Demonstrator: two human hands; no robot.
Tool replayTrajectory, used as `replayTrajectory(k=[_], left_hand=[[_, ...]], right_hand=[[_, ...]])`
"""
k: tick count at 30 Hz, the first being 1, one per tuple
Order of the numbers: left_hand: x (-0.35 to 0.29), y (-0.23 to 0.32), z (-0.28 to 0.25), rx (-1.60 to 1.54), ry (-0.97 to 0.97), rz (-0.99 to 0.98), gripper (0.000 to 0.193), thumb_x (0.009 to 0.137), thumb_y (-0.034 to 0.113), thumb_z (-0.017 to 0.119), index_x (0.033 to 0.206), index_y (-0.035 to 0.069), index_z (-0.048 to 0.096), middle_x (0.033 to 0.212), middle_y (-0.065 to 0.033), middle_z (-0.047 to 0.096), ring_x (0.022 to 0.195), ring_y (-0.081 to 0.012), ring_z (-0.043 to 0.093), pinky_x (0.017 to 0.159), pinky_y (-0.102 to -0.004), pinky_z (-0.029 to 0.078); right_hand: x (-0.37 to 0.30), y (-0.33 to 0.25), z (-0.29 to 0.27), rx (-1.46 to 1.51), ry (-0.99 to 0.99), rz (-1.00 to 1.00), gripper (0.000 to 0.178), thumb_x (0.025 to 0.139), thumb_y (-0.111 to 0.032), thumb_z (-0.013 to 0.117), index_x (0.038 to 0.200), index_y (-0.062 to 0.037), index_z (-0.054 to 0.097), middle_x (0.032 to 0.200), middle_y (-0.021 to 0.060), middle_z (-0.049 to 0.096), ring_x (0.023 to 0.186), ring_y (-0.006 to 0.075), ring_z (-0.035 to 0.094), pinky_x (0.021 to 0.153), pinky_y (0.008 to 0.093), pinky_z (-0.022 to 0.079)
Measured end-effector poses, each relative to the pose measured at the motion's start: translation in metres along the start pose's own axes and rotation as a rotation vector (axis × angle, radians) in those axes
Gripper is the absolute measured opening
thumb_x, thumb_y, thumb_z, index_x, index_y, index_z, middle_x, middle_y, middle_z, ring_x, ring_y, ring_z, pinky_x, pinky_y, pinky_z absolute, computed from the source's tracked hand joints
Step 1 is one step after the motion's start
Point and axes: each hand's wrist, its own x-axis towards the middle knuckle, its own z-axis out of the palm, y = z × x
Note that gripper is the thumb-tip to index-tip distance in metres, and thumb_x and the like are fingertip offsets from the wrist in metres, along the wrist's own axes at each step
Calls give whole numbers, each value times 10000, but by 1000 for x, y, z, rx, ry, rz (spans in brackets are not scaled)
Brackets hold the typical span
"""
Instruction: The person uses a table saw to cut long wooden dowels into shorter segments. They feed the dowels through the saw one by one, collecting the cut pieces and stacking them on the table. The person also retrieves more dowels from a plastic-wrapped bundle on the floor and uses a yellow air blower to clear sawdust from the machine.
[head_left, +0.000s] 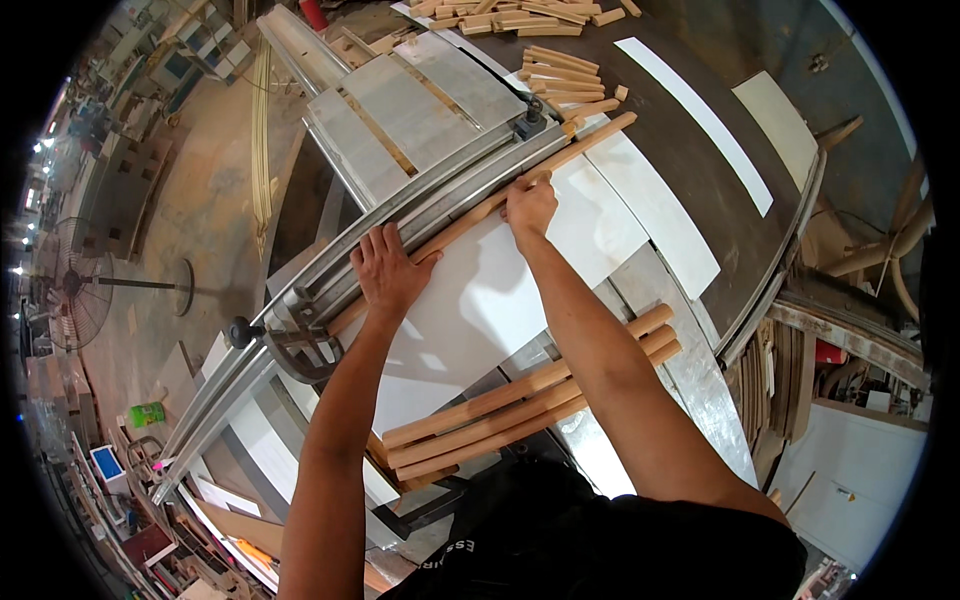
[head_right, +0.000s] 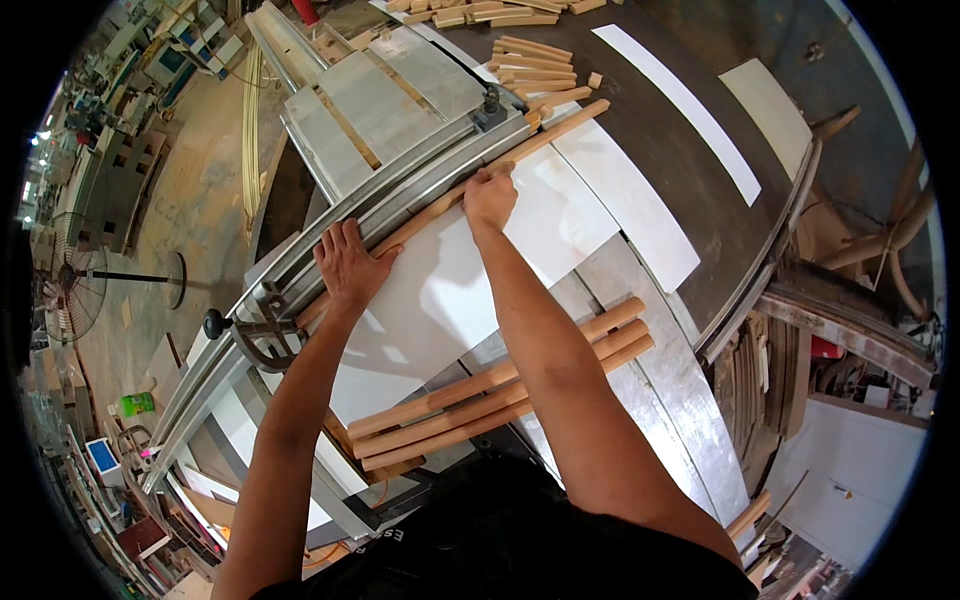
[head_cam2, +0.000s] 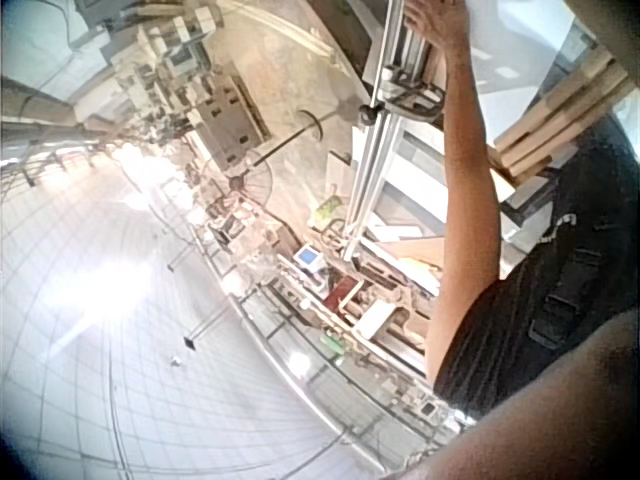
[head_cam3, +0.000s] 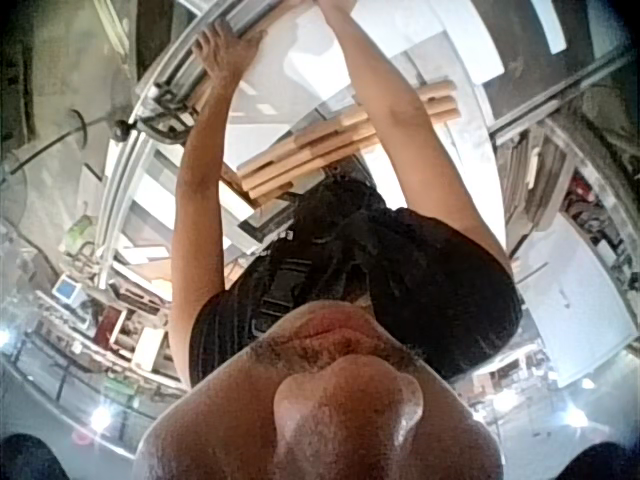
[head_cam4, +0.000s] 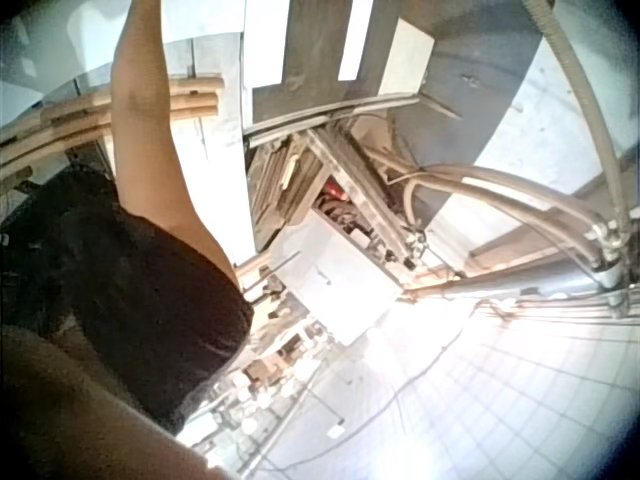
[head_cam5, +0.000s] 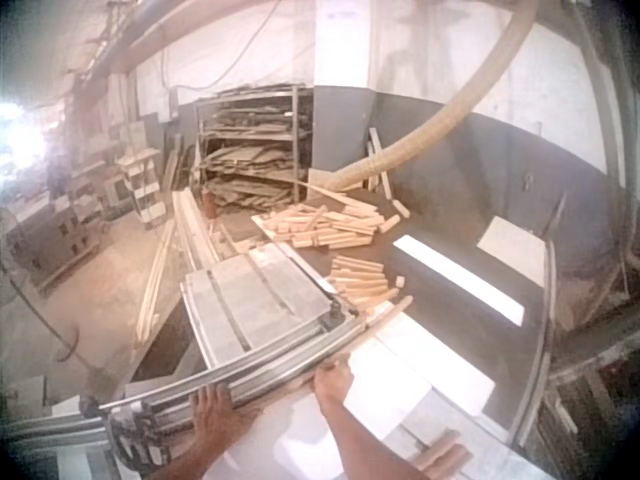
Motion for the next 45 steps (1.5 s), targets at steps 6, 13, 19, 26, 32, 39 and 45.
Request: replayTrajectory(k=[6,13,19,26,32,39,45], left_hand=[[-2,1,-1,-7,9,-3,793,648,546,860,1178,42,552,1087,-103,551,1068,-297,531,935,-455,386],[1,13,-5,-46,23,-63,779,645,480,889,1175,29,541,1129,-128,551,1112,-335,507,993,-487,364],[-2,22,-14,-59,59,-124,730,607,392,926,1114,32,543,1061,-126,536,1046,-335,509,1013,-472,361],[-4,19,-15,-84,50,-130,699,613,373,923,1090,22,551,1056,-142,534,1023,-341,507,999,-471,379],[0,20,-13,-96,27,-142,703,609,383,926,1086,27,554,1075,-141,531,1043,-340,507,998,-464,393],[-2,18,-11,-71,29,-164,724,603,410,926,1108,45,559,1099,-137,531,1089,-344,502,995,-468,399],[4,26,-9,-65,7,-147,725,610,407,929,1096,31,544,1089,-135,520,1070,-334,495,1020,-459,378]], right_hand=[[-7,-11,-11,32,-28,6,409,933,-180,585,1204,109,485,633,191,682,612,348,715,631,433,595],[15,16,7,-70,33,-62,500,923,-207,610,1280,108,457,828,267,709,802,436,714,731,501,586],[11,9,9,-101,4,-42,585,918,-224,612,1351,120,424,861,288,705,829,457,707,756,515,583],[-2,-4,-6,-36,-77,-2,551,923,-233,600,1325,108,443,871,300,706,852,460,706,769,516,583],[10,11,1,-109,-21,-29,515,919,-226,585,1309,79,442,878,312,702,869,485,694,801,532,572],[10,14,9,-117,-38,-24,487,921,-231,582,1287,55,432,884,317,699,879,491,690,808,544,566],[21,29,12,-114,127,-142,218,975,-176,566,1040,3,459,647,187,667,460,285,658,427,407,540]])
